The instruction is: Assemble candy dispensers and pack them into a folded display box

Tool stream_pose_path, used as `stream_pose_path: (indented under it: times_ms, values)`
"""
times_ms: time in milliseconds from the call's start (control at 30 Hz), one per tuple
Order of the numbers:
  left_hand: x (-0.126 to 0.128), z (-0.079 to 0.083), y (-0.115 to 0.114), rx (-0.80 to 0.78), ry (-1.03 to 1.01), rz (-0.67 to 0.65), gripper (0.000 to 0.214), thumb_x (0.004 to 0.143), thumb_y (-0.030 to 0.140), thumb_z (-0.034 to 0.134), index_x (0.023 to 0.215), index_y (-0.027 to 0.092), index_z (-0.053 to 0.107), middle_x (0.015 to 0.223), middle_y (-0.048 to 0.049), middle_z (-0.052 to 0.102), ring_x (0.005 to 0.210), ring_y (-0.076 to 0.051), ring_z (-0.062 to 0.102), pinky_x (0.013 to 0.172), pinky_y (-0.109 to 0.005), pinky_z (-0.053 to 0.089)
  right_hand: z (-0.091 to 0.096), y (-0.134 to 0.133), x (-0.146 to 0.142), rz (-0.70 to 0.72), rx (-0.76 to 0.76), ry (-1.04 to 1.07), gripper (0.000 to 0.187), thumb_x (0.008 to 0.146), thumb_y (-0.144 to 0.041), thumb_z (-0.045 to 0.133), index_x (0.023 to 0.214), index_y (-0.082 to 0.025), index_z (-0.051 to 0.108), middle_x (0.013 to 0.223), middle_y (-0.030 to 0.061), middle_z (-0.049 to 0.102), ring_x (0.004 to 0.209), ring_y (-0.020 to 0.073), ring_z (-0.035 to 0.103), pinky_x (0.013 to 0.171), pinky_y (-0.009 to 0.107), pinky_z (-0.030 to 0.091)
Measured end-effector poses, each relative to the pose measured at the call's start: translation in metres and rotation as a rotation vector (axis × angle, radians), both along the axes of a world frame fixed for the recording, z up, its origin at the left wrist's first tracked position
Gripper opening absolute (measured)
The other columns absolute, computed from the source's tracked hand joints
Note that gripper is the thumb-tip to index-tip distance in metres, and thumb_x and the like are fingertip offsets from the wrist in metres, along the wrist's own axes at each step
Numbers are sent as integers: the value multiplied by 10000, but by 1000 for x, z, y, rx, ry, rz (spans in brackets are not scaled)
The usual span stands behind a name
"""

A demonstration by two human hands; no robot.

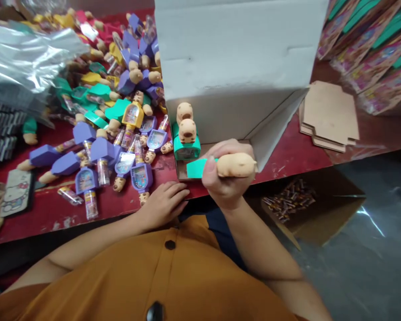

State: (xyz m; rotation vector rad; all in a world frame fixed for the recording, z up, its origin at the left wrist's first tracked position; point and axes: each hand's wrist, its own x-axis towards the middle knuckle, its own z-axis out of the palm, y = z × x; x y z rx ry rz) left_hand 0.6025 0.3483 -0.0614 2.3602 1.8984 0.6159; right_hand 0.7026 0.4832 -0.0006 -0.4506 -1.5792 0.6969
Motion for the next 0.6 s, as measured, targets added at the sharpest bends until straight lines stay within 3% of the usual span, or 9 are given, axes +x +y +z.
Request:
stream_pose_path:
  times_ms: [100, 167, 267, 367, 433, 500, 600]
  values:
    - [2, -2, 2, -51, -5, 7, 263, 895, 289, 400, 1060, 139, 539, 1079, -90, 584, 977, -195, 519, 807, -332, 458, 2, -3, -5, 158, 68, -102, 188, 714, -184, 556, 812, -214, 399, 684, -38, 447, 584, 108, 516, 545, 273, 442]
    - [3, -4, 4, -79, -13, 15, 268, 899, 301, 386, 1051, 146, 542, 1063, -85, 588, 975, -197, 514, 802, -339, 448, 1, -6, -7, 176, 104, -208, 215, 703, -170, 573, 786, -211, 378, 696, -32, 431, 600, 110, 493, 554, 272, 421]
    - [2, -8, 4, -90, -30, 34, 264, 899, 307, 377, 1018, 156, 557, 1034, -77, 598, 968, -201, 512, 794, -347, 438, -6, -12, -11, 103, 145, -304, 272, 700, -176, 593, 744, -209, 326, 711, -22, 382, 635, 114, 440, 571, 269, 387]
    - [2, -4, 2, -76, -85, -26, 239, 889, 292, 401, 988, 158, 573, 1033, -64, 604, 976, -182, 517, 815, -318, 434, -13, -13, -14, -14, 158, -310, 318, 711, -218, 613, 836, -211, 321, 810, 7, 362, 766, 144, 433, 666, 299, 393]
    - [2, 3, 1, 11, -144, -119, 205, 880, 258, 412, 942, 156, 579, 968, -46, 620, 888, -141, 544, 765, -264, 443, -16, -10, -16, -61, 174, -319, 362, 737, -270, 615, 922, -210, 310, 875, 27, 347, 843, 161, 413, 720, 322, 388]
    - [1, 13, 1, 202, -240, -117, 143, 855, 216, 437, 883, 161, 566, 857, -27, 620, 760, -115, 543, 676, -237, 442, -19, -6, -19, -72, 212, -350, 355, 780, -313, 584, 968, -207, 302, 901, 36, 335, 852, 162, 391, 727, 325, 381]
    - [-7, 27, 9, 484, -469, 192, 89, 822, 166, 468, 894, 172, 520, 801, -23, 573, 740, -123, 518, 670, -252, 440, -20, -4, -22, -104, 285, -403, 296, 831, -337, 518, 995, -202, 311, 907, 41, 323, 841, 160, 371, 722, 327, 377]
